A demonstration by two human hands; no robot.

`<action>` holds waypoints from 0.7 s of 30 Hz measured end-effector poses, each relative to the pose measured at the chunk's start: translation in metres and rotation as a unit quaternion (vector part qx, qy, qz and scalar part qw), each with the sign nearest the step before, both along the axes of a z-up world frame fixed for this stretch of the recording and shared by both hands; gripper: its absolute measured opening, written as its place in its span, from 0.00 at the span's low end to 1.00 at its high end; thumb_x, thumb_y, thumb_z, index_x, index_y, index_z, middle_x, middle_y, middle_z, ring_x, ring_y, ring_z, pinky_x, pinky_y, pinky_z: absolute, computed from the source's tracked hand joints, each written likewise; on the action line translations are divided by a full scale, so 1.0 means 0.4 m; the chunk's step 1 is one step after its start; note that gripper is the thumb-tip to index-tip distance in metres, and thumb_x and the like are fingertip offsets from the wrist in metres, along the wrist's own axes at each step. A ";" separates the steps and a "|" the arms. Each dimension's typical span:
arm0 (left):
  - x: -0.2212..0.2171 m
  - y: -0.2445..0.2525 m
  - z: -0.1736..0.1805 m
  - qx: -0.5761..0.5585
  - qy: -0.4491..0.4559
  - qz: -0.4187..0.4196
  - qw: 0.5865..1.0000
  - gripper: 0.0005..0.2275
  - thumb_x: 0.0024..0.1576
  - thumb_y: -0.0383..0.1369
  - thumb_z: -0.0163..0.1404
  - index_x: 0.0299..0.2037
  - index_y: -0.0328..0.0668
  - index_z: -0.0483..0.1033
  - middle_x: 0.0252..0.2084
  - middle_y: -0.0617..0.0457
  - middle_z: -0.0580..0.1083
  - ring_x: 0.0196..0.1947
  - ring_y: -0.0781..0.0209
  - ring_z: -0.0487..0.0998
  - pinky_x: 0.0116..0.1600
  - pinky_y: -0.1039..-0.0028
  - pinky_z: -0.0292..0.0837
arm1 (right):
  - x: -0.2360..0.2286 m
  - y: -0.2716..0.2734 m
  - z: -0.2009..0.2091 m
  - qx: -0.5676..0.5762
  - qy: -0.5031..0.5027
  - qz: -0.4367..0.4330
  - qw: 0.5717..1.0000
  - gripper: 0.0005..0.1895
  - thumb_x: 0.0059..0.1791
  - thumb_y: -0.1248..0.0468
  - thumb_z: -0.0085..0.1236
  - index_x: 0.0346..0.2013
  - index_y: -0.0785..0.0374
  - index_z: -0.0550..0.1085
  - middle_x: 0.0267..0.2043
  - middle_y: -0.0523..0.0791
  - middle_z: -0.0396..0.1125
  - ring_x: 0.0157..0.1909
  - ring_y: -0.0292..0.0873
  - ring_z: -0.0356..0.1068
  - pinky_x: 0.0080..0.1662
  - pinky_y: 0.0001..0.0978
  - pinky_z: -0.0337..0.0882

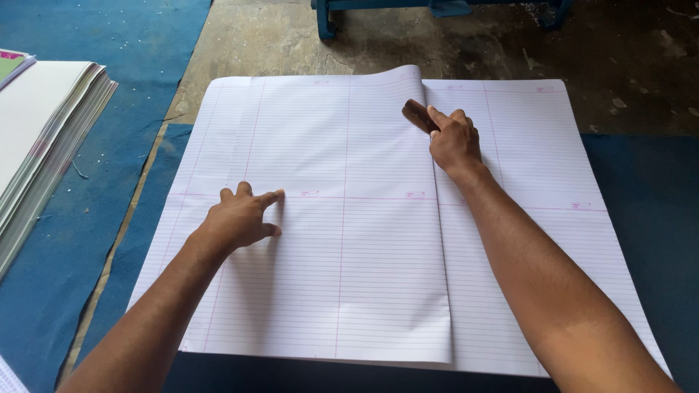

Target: The person folds a large stack of lined paper in half and presses the crease with a wooden tool. They repeat this process for multiple sheets, stacking the folded sections to the side.

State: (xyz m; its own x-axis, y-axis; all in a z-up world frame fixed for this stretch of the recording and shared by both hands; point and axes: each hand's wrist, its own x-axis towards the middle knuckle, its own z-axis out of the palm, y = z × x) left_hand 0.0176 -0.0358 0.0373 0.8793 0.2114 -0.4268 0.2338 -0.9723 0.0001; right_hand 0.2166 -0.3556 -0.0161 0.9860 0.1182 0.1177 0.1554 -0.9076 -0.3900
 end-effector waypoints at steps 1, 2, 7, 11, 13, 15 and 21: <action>-0.001 -0.001 0.002 -0.001 0.002 0.001 1.000 0.34 0.50 0.47 0.62 0.68 0.77 0.61 0.67 0.40 0.61 0.66 0.41 0.63 0.57 0.55 0.78 | 0.007 0.002 -0.001 0.004 -0.002 -0.003 1.000 0.27 0.53 0.65 0.53 0.68 0.47 0.65 0.52 0.50 0.63 0.56 0.48 0.65 0.59 0.39 0.69; -0.001 -0.001 0.005 -0.002 0.005 0.002 1.000 0.33 0.51 0.47 0.61 0.68 0.77 0.61 0.67 0.40 0.61 0.66 0.42 0.64 0.57 0.56 0.79 | 0.014 0.004 -0.002 0.007 -0.003 -0.006 1.000 0.27 0.53 0.65 0.53 0.68 0.48 0.65 0.52 0.50 0.63 0.57 0.48 0.65 0.59 0.39 0.69; -0.003 -0.004 0.012 -0.004 0.011 0.005 1.000 0.33 0.51 0.47 0.61 0.68 0.77 0.61 0.66 0.41 0.63 0.64 0.44 0.65 0.58 0.58 0.78 | 0.064 0.014 -0.010 0.016 0.007 -0.026 1.000 0.28 0.53 0.65 0.53 0.69 0.49 0.64 0.56 0.51 0.62 0.59 0.49 0.64 0.60 0.39 0.69; -0.005 -0.008 0.017 -0.008 0.004 0.003 1.000 0.32 0.52 0.46 0.60 0.68 0.77 0.62 0.66 0.40 0.61 0.64 0.44 0.65 0.59 0.57 0.77 | 0.107 0.019 -0.015 0.001 0.000 -0.032 0.999 0.28 0.53 0.65 0.54 0.69 0.50 0.64 0.58 0.52 0.60 0.61 0.51 0.61 0.62 0.43 0.66; -0.003 -0.009 0.021 -0.010 0.012 0.007 1.000 0.32 0.52 0.46 0.60 0.68 0.76 0.62 0.66 0.41 0.62 0.64 0.45 0.65 0.58 0.58 0.77 | 0.128 0.023 -0.019 0.015 0.009 -0.043 0.999 0.28 0.53 0.64 0.54 0.69 0.49 0.63 0.58 0.51 0.60 0.62 0.51 0.61 0.62 0.42 0.66; -0.003 -0.009 0.024 -0.012 0.018 0.008 1.000 0.32 0.52 0.46 0.60 0.68 0.76 0.61 0.65 0.41 0.63 0.63 0.46 0.66 0.58 0.59 0.78 | 0.148 0.029 -0.022 0.020 0.012 -0.052 0.998 0.29 0.53 0.64 0.54 0.69 0.49 0.63 0.59 0.51 0.60 0.62 0.51 0.60 0.62 0.42 0.66; -0.004 -0.010 0.027 -0.007 0.025 0.002 1.000 0.32 0.53 0.46 0.59 0.69 0.74 0.60 0.65 0.41 0.62 0.63 0.47 0.65 0.57 0.60 0.78 | 0.204 0.042 -0.026 0.021 0.021 -0.071 0.997 0.30 0.53 0.65 0.55 0.70 0.49 0.63 0.59 0.51 0.60 0.62 0.51 0.61 0.62 0.43 0.66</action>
